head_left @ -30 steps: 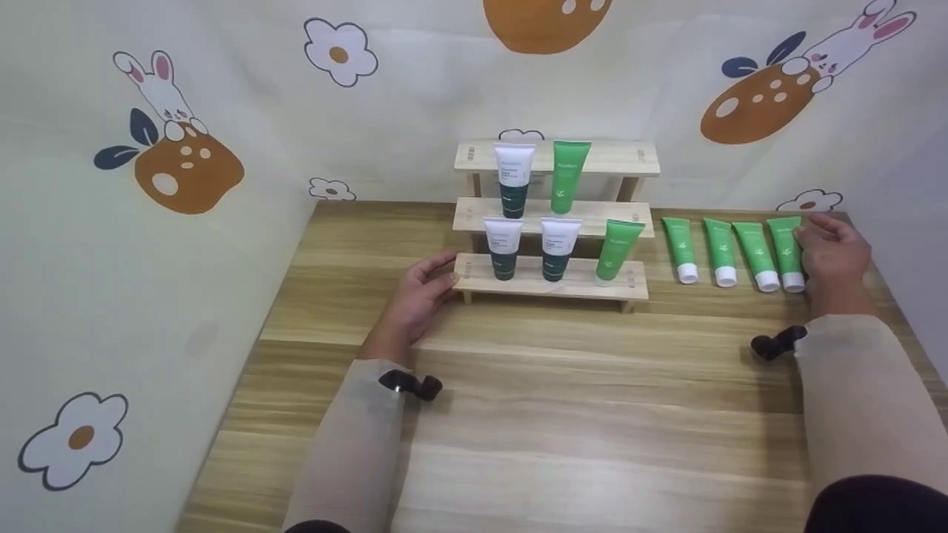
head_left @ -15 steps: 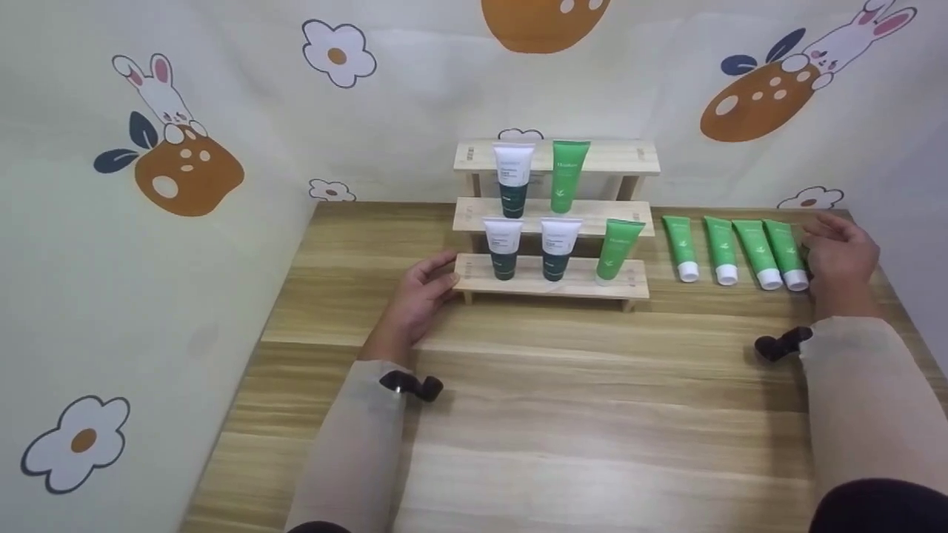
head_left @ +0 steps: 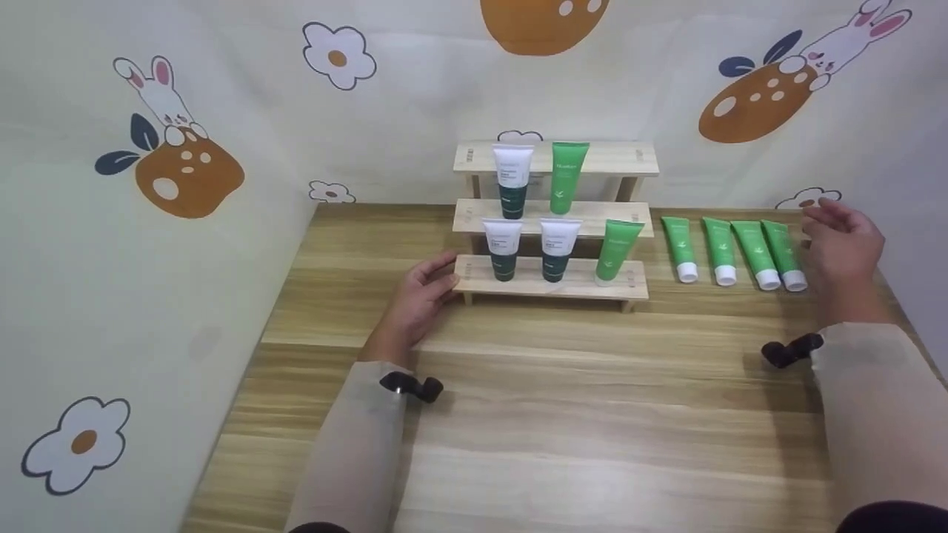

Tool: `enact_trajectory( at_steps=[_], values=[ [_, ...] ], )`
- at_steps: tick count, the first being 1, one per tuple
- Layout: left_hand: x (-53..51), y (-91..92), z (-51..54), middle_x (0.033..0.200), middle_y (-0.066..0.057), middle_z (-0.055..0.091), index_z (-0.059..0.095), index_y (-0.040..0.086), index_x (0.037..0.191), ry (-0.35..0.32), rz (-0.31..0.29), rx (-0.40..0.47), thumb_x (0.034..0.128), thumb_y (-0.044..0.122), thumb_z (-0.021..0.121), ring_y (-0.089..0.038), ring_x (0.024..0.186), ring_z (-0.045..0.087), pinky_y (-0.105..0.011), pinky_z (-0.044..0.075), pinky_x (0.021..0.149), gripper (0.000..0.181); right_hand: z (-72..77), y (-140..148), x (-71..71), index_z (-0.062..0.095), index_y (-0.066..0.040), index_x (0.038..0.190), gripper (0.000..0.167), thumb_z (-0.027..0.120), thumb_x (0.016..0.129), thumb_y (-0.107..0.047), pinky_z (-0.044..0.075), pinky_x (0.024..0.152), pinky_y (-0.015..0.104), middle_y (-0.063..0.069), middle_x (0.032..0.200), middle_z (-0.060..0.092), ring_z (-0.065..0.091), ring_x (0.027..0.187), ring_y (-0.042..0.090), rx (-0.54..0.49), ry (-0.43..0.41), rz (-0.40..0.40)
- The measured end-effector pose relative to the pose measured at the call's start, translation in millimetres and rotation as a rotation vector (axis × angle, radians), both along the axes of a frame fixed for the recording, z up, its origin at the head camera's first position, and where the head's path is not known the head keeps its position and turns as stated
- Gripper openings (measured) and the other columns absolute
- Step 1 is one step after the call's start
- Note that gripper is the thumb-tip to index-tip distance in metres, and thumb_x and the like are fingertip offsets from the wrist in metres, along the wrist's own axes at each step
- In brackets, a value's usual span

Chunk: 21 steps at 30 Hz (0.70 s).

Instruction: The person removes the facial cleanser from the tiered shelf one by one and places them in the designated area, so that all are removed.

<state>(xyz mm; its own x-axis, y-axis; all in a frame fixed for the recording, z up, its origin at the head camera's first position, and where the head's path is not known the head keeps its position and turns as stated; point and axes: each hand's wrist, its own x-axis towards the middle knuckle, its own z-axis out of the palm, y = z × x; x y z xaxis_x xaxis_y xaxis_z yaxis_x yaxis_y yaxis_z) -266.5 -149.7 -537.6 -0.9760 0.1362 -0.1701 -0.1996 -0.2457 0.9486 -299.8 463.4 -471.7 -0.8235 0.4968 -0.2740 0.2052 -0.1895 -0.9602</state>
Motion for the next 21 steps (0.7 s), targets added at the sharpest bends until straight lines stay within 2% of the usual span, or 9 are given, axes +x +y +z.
enact_trajectory(
  at_steps=[3,7,11,17,21],
  values=[
    [0.4,0.4,1.2,0.162,-0.014,0.051,0.053,0.003,0.154,0.007,-0.001,0.002,0.1012,-0.003,0.063,-0.026,0.132,0.063,-0.029,0.06,0.107,0.054,11.8,-14,0.2,0.064,-0.024,0.143,0.049,0.078,0.098,-0.012,0.059,0.082,0.015,-0.01,0.132,0.071,0.062,0.12,0.006,0.006,0.044,0.024],
    [1.4,0.6,2.3,0.162,-0.015,0.051,0.052,0.002,0.154,0.013,-0.003,-0.002,0.1011,-0.003,0.063,-0.026,0.131,0.064,-0.03,0.06,0.107,0.054,27.3,-36,0.3,0.063,-0.021,0.145,0.056,0.084,0.093,-0.019,0.058,0.08,0.015,-0.008,0.127,0.072,0.065,0.116,0.008,0.013,0.095,0.048],
    [1.6,0.5,2.0,0.161,-0.014,0.052,0.053,0.002,0.154,0.007,0.001,-0.02,0.1011,-0.002,0.064,-0.023,0.127,0.065,-0.027,0.06,0.103,0.054,39.9,-60,2.7,0.062,-0.022,0.145,0.06,0.087,0.09,-0.025,0.058,0.079,0.014,-0.009,0.123,0.072,0.066,0.111,0.008,0.032,0.118,0.101],
    [0.8,0.9,2.3,0.16,-0.015,0.052,0.055,0.001,0.152,0.012,0.007,-0.026,0.1016,-0.003,0.064,-0.016,0.115,0.068,-0.023,0.061,0.094,0.052,48.2,-95,9.7,0.068,-0.015,0.133,0.044,0.084,0.092,-0.013,0.059,0.072,0.018,-0.003,0.11,0.076,0.07,0.096,0.011,-0.007,0.262,0.178],
    [0.8,1.1,2.3,0.159,-0.015,0.053,0.056,0.0,0.151,0.007,0.012,-0.022,0.1017,-0.003,0.064,-0.015,0.112,0.068,-0.022,0.061,0.092,0.05,54.5,-117,15.1,0.07,-0.014,0.132,0.045,0.086,0.09,-0.015,0.06,0.073,0.019,-0.001,0.11,0.077,0.07,0.098,0.015,0.009,0.301,0.231]
  ],
)
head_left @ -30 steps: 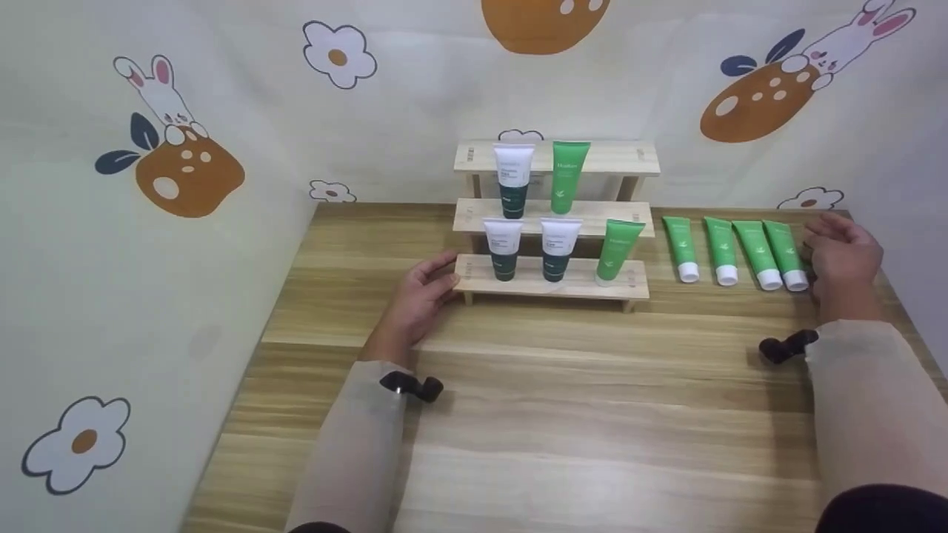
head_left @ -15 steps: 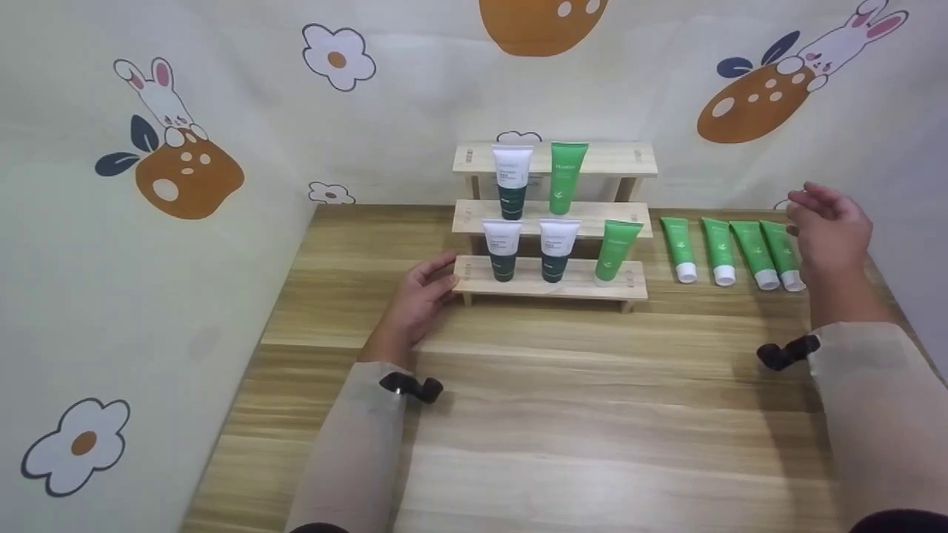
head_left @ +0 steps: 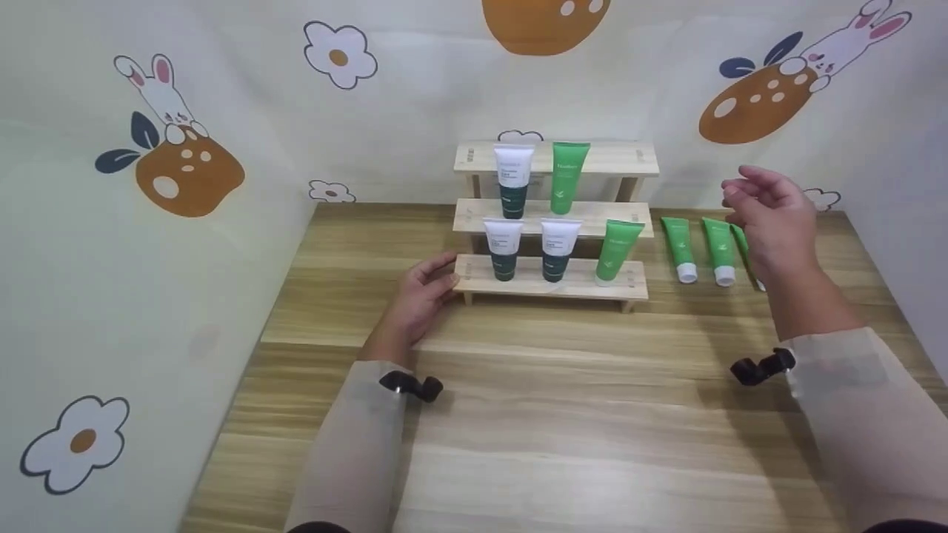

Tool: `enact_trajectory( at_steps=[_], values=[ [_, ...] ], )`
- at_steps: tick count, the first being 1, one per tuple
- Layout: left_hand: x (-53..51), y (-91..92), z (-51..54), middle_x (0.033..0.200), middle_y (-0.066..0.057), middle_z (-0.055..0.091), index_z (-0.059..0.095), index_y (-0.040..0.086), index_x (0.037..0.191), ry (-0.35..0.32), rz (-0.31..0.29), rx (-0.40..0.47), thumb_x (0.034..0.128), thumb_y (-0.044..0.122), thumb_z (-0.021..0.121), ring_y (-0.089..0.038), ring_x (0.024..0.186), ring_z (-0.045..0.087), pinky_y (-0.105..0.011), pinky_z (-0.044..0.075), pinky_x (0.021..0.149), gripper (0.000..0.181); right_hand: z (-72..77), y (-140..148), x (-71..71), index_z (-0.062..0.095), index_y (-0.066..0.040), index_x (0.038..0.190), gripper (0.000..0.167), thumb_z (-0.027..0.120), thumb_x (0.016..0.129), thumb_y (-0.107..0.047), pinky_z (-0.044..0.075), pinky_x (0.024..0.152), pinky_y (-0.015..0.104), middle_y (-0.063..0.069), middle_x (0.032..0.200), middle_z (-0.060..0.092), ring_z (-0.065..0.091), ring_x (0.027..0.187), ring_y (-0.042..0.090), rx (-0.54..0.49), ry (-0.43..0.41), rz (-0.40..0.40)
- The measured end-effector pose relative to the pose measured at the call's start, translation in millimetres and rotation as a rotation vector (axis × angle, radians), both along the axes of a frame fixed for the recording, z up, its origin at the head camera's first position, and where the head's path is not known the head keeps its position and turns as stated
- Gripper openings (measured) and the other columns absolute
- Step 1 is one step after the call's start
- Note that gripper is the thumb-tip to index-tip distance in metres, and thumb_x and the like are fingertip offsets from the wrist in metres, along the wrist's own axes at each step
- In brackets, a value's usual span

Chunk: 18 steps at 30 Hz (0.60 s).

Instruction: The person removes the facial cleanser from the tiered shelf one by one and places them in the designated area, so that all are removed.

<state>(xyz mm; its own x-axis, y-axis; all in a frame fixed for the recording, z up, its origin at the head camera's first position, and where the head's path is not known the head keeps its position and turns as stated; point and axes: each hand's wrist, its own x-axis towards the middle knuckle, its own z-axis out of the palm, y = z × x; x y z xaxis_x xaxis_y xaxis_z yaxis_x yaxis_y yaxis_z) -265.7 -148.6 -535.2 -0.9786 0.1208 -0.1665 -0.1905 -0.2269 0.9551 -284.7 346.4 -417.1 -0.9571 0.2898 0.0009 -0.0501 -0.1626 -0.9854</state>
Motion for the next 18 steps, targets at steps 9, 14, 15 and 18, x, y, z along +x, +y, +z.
enact_trajectory(
  at_steps=[9,14,15,18],
  values=[
    [0.1,-2.2,0.3,0.16,-0.012,0.053,0.056,0.004,0.152,-0.004,-0.015,-0.025,0.1023,0.0,0.064,-0.02,0.123,0.066,-0.026,0.061,0.1,0.05,16.6,-60,8.8,0.072,-0.006,0.128,0.043,0.088,0.089,-0.011,0.064,0.078,0.021,0.004,0.107,0.078,0.073,0.093,0.017,0.002,0.137,0.144],
    [-0.2,-1.4,-0.3,0.16,-0.013,0.053,0.056,0.002,0.151,0.001,-0.007,-0.014,0.1012,-0.001,0.065,-0.019,0.12,0.067,-0.025,0.061,0.097,0.051,25.0,-89,12.1,0.071,-0.003,0.129,0.041,0.085,0.09,-0.007,0.065,0.08,0.023,0.007,0.109,0.076,0.073,0.095,0.017,-0.001,0.207,0.26],
    [-0.4,-1.2,-0.7,0.16,-0.014,0.054,0.056,0.002,0.151,0.001,-0.004,-0.013,0.101,-0.001,0.065,-0.019,0.12,0.067,-0.024,0.061,0.097,0.051,27.1,-93,11.8,0.071,-0.003,0.129,0.041,0.085,0.091,-0.006,0.065,0.081,0.023,0.008,0.109,0.076,0.073,0.096,0.018,0.004,0.215,0.28],
    [-0.6,-0.6,-1.7,0.159,-0.014,0.054,0.057,0.002,0.151,0.002,-0.001,-0.014,0.1005,-0.002,0.065,-0.02,0.12,0.067,-0.025,0.062,0.097,0.051,33.2,-104,8.9,0.071,-0.006,0.13,0.04,0.083,0.092,-0.007,0.064,0.081,0.022,0.008,0.112,0.076,0.072,0.098,0.018,0.047,0.213,0.328]
  ],
)
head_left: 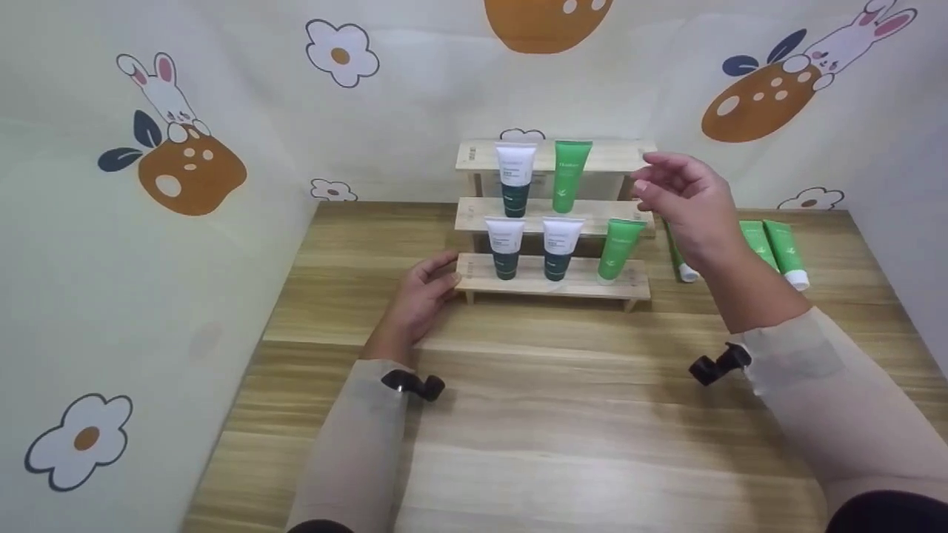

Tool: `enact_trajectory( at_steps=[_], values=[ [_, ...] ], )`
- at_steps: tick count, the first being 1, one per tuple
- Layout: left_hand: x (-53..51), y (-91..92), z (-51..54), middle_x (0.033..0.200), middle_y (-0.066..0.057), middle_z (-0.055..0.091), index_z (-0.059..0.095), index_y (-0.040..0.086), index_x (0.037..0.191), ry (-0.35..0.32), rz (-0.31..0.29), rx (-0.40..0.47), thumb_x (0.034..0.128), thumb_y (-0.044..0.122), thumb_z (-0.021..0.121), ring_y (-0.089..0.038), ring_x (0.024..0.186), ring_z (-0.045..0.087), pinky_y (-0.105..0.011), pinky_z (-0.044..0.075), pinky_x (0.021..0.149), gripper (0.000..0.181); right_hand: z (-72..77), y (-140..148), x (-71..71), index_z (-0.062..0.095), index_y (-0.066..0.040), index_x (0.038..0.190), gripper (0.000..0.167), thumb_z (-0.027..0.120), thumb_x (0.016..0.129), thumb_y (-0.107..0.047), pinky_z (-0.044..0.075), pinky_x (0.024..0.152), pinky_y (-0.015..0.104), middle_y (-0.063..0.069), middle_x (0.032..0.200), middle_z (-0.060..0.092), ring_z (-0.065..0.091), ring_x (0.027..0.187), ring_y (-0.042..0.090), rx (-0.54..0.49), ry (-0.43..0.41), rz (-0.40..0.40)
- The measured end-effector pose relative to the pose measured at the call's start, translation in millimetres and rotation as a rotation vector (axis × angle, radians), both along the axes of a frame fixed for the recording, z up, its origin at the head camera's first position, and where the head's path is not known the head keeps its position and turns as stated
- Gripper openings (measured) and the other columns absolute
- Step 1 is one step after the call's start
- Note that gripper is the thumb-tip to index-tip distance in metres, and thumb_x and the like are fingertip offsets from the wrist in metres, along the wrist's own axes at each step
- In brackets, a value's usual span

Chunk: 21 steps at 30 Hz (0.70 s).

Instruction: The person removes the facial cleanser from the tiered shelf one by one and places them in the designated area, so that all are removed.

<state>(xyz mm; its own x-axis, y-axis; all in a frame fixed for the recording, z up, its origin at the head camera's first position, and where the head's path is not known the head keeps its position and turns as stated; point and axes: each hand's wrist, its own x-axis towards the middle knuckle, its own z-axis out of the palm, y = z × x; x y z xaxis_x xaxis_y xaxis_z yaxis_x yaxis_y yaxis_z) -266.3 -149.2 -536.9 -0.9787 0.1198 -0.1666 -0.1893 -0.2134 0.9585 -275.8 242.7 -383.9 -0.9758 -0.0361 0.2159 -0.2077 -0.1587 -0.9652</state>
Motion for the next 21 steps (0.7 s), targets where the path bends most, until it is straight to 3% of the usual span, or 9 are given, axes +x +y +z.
enact_trajectory(
  at_steps=[11,16,21],
  values=[
    [-0.1,-1.2,-0.6,0.161,-0.018,0.052,0.051,0.0,0.155,-0.007,-0.011,0.025,0.1021,-0.003,0.062,-0.024,0.13,0.063,-0.025,0.06,0.103,0.054,19.8,-27,-26.6,0.069,-0.016,0.138,0.046,0.083,0.094,-0.015,0.063,0.084,0.023,0.011,0.129,0.07,0.071,0.113,0.023,0.232,-0.061,0.057],
    [0.3,-0.4,0.7,0.161,-0.015,0.052,0.054,0.002,0.154,-0.009,-0.003,0.002,0.101,-0.002,0.065,-0.025,0.129,0.064,-0.027,0.061,0.102,0.054,26.7,-31,-34.2,0.065,-0.021,0.146,0.053,0.082,0.096,-0.02,0.058,0.083,0.025,0.006,0.139,0.067,0.068,0.119,0.019,0.368,-0.097,0.114],
    [0.0,-0.2,0.6,0.161,-0.014,0.053,0.055,0.002,0.152,-0.006,-0.003,-0.006,0.1005,-0.001,0.065,-0.026,0.131,0.065,-0.029,0.06,0.105,0.053,31.6,-34,-38.1,0.066,-0.022,0.146,0.05,0.079,0.098,-0.021,0.058,0.087,0.027,0.002,0.141,0.066,0.066,0.121,0.021,0.432,-0.126,0.13]
  ],
)
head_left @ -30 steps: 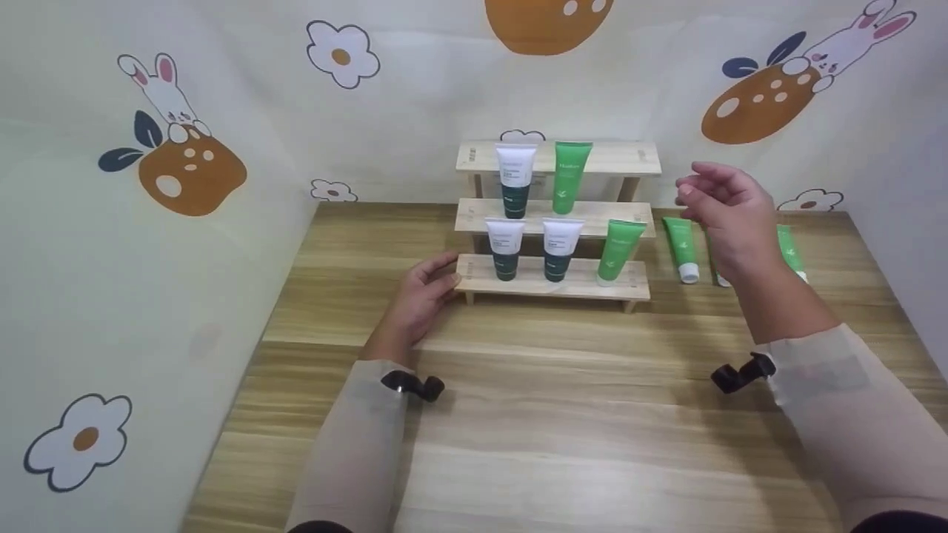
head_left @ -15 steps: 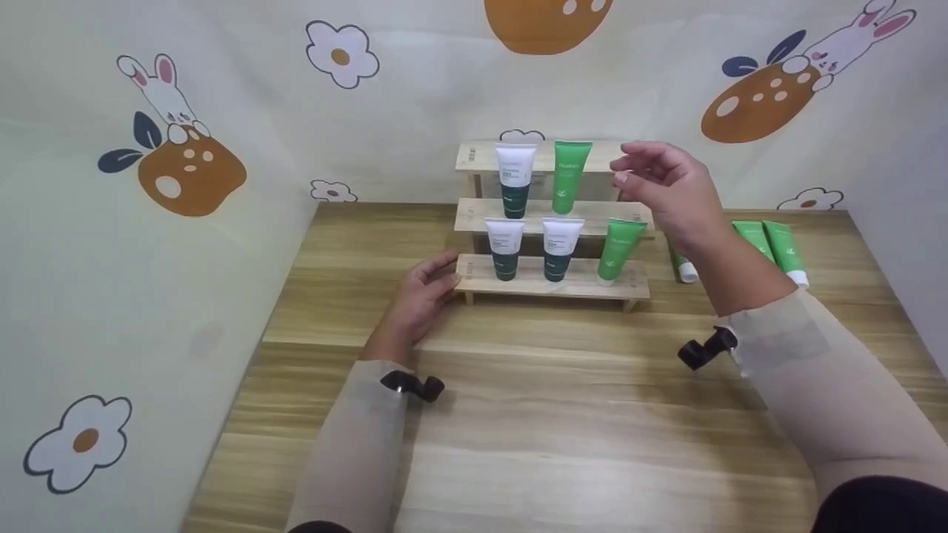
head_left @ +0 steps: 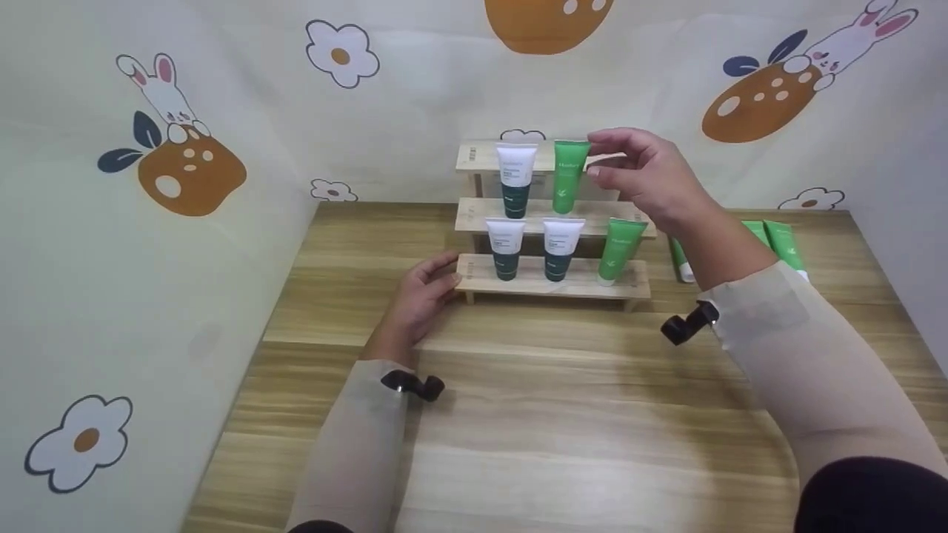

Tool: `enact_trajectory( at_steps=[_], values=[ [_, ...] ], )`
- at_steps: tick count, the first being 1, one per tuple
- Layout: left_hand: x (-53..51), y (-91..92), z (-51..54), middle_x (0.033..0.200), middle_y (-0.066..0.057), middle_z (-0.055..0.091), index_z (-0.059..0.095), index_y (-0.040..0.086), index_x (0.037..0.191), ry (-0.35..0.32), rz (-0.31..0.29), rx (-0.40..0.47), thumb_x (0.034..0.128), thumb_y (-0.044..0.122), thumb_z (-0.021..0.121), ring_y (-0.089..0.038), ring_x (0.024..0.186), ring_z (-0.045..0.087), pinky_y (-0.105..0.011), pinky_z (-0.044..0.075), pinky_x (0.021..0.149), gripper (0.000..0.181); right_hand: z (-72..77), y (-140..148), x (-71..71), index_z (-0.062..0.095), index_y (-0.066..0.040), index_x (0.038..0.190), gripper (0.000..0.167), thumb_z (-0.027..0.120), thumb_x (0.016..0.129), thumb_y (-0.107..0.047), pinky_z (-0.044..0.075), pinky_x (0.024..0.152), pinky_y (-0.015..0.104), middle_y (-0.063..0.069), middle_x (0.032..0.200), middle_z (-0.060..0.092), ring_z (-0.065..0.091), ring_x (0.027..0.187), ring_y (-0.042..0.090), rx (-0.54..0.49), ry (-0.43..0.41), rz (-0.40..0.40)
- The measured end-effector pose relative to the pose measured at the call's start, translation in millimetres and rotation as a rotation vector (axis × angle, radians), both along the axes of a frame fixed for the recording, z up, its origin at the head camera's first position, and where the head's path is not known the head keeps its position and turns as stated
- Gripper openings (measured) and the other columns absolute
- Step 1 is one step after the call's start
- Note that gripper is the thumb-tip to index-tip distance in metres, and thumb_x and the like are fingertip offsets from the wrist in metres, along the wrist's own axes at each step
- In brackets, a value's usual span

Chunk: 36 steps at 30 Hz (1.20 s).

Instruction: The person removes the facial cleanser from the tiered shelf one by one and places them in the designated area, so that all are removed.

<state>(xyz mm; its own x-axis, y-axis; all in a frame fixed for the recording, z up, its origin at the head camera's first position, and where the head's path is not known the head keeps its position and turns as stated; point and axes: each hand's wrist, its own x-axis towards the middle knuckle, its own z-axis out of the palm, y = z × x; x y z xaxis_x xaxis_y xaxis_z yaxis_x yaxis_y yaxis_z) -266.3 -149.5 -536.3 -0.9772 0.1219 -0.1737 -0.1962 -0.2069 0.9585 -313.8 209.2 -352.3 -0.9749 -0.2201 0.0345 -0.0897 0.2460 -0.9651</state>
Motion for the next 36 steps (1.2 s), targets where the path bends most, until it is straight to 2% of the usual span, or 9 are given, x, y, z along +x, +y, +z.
enact_trajectory(
  at_steps=[3,7,12,15,24,29,36],
  values=[
    [-0.1,0.4,-0.2,0.161,-0.015,0.052,0.054,0.001,0.153,0.006,-0.004,0.003,0.101,-0.002,0.064,-0.027,0.132,0.064,-0.03,0.06,0.106,0.053,2.1,-2,-1.3,0.067,-0.024,0.142,0.046,0.079,0.098,-0.021,0.059,0.092,0.028,0.0,0.14,0.066,0.066,0.126,0.022,0.005,-0.014,-0.009],
    [0.7,1.0,0.6,0.16,-0.017,0.053,0.054,0.001,0.153,0.005,-0.004,0.019,0.1013,-0.003,0.063,-0.028,0.132,0.064,-0.031,0.06,0.107,0.053,1.3,-6,-2.3,0.065,-0.021,0.135,0.042,0.081,0.096,-0.016,0.061,0.097,0.023,0.0,0.134,0.069,0.068,0.129,0.022,-0.021,-0.007,-0.029],
    [0.7,1.1,0.8,0.16,-0.016,0.052,0.054,0.002,0.153,-0.007,-0.011,0.032,0.1012,-0.003,0.064,-0.027,0.131,0.064,-0.03,0.06,0.107,0.053,-3.2,-4,-1.9,0.064,-0.018,0.122,0.032,0.08,0.096,-0.011,0.061,0.083,0.02,0.0,0.121,0.071,0.074,0.116,0.02,-0.035,0.032,-0.077],
    [0.0,0.5,0.1,0.161,-0.016,0.052,0.053,0.002,0.154,-0.011,-0.017,0.03,0.1015,-0.002,0.064,-0.025,0.131,0.064,-0.028,0.06,0.104,0.054,-6.1,2,-0.3,0.063,-0.016,0.118,0.029,0.079,0.095,-0.008,0.063,0.082,0.022,0.0,0.117,0.071,0.076,0.108,0.018,-0.062,0.058,-0.098],
    [0.0,-0.2,0.8,0.162,-0.016,0.051,0.05,0.0,0.156,-0.004,-0.015,0.037,0.102,-0.004,0.061,-0.02,0.124,0.066,-0.025,0.061,0.101,0.055,-11.9,20,3.7,0.065,-0.012,0.12,0.03,0.079,0.095,-0.004,0.062,0.09,0.018,0.003,0.116,0.067,0.072,0.107,0.02,-0.177,0.098,-0.172],
    [-0.9,0.1,-0.4,0.162,-0.019,0.05,0.05,-0.002,0.155,0.007,-0.013,0.056,0.1019,-0.006,0.06,-0.022,0.125,0.066,-0.027,0.061,0.103,0.054,-16.2,32,5.7,0.067,-0.008,0.122,0.031,0.078,0.094,-0.001,0.064,0.089,0.021,0.005,0.114,0.069,0.072,0.103,0.021,-0.281,0.147,-0.19],
    [-0.4,0.7,-0.1,0.16,-0.02,0.051,0.051,-0.001,0.154,0.015,-0.011,0.036,0.1016,-0.005,0.061,-0.022,0.123,0.067,-0.028,0.061,0.103,0.053,-21.7,50,10.1,0.068,-0.006,0.123,0.033,0.079,0.093,0.002,0.065,0.088,0.023,0.007,0.115,0.072,0.073,0.103,0.021,-0.387,0.203,-0.214]
  ],
)
